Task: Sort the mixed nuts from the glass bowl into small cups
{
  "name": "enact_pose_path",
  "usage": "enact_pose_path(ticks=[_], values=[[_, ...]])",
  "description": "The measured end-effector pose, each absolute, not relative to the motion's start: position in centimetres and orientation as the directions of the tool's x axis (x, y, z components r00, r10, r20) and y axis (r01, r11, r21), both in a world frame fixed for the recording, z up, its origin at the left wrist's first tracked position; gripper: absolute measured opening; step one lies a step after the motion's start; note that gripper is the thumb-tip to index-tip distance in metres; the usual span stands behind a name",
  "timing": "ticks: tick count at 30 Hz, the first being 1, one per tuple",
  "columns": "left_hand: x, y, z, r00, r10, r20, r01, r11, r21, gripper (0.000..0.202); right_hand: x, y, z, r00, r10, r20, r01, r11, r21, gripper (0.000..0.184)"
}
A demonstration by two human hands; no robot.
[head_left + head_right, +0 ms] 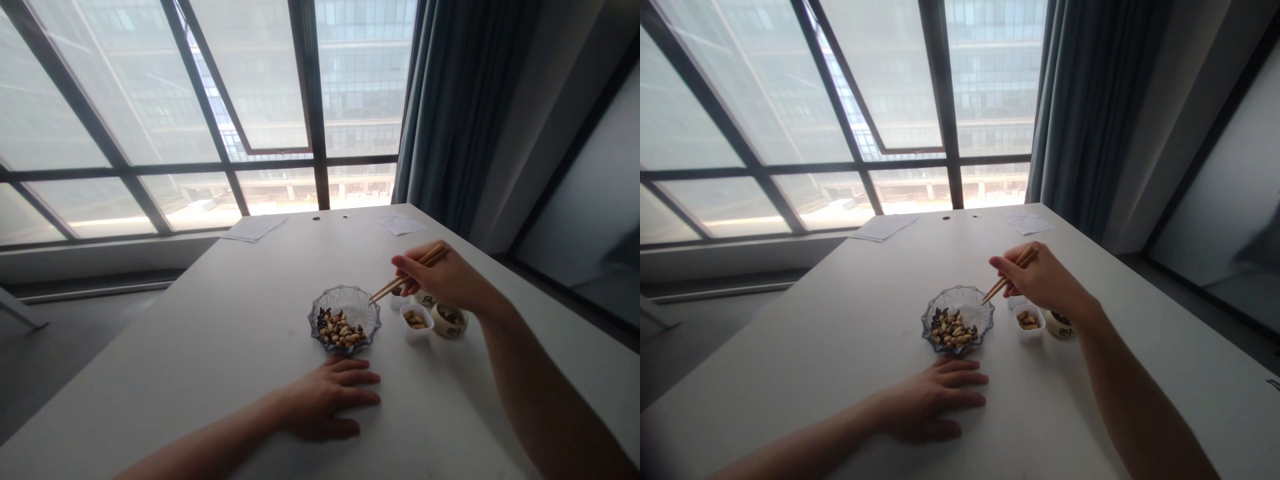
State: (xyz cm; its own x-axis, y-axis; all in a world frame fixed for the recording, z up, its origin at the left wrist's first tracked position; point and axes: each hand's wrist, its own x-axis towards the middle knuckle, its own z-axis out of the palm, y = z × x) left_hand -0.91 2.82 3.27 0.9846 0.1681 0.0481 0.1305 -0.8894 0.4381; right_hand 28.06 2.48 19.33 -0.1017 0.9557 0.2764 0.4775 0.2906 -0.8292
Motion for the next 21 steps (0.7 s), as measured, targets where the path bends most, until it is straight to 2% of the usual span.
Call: enact_pose_path(ticks=[4, 7, 14, 21], values=[[-1.0, 2.9, 3.2, 0.983, 0.168, 0.068, 0.121, -0.889, 0.442, 0.057, 25.6, 3.4, 18.0, -0.275, 0.926, 0.259, 0.47, 0.365, -0.804, 0.047], [-1.0, 2.9, 3.0, 0.983, 0.166, 0.082, 0.112, -0.888, 0.446, 0.056, 24.9, 3.6, 17.6, -0.344, 0.913, 0.221, 0.498, 0.377, -0.781, 0.045], [-1.1, 2.9, 2.7, 0.982, 0.159, 0.099, 0.098, -0.887, 0.451, 0.056, 24.4, 3.5, 17.6, -0.385, 0.914, 0.13, 0.507, 0.327, -0.798, 0.038], [-1.3, 2.9, 2.5, 0.98, 0.161, 0.119, 0.09, -0.884, 0.459, 0.057, 23.9, 3.9, 16.9, -0.408, 0.905, 0.12, 0.501, 0.332, -0.799, 0.041]])
